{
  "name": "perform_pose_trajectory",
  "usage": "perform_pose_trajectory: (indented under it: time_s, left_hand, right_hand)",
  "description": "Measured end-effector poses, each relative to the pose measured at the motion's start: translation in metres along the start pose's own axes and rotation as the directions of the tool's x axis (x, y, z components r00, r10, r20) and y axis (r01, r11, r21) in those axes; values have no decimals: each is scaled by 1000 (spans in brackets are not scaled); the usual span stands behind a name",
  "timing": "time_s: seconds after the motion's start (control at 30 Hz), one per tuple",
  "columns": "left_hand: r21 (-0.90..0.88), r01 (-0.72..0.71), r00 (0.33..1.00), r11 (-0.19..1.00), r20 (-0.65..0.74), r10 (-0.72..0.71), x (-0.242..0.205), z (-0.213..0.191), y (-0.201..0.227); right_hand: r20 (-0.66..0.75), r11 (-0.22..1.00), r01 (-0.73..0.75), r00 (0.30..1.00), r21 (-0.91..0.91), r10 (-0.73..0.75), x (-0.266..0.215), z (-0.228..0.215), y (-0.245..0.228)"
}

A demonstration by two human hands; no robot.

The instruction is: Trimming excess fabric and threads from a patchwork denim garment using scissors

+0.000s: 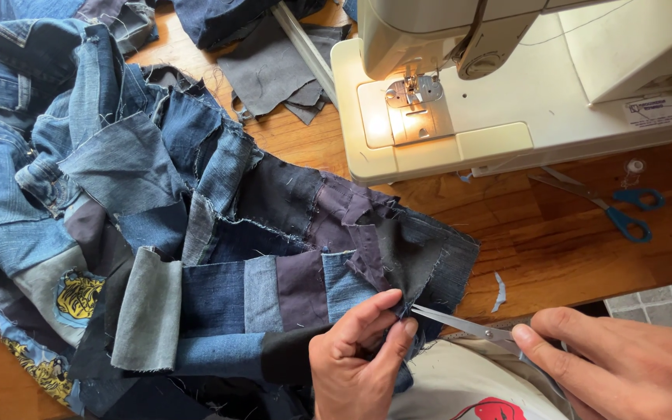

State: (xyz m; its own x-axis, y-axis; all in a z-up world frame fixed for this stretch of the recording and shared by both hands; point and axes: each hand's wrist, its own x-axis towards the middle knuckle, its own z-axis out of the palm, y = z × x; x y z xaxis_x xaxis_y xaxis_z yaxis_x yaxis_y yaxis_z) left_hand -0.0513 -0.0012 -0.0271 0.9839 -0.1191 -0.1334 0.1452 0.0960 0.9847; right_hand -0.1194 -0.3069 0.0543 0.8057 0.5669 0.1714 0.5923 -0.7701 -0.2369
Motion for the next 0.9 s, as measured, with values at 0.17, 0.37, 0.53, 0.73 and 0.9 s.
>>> perform_pose_trajectory:
  time_s: [0.17,0.37,0.53,0.73,0.9]
  left_hand:
    - [68,-70,997,995,-4,71,2,-1,4]
    - [-121,146,989,982,13,-146,6,-5,4]
    - [-147,289,956,946,-10,-294,11,-9,10]
    - [52,-68,963,996,263,52,5,-9,23]
    - [219,-645,737,732,430,521,5,-5,28]
  right_hand:
    - [-55,997,-71,996,7,72,4,-4,-13]
    - [-132,973,-206,967,106,219,31,-26,-22]
    - [9,788,-440,875,430,484,63,-31,-9]
    - [53,526,-470,779,709,624,88,10,-15]
    - [54,633,-620,733,463,678,111,33,-25]
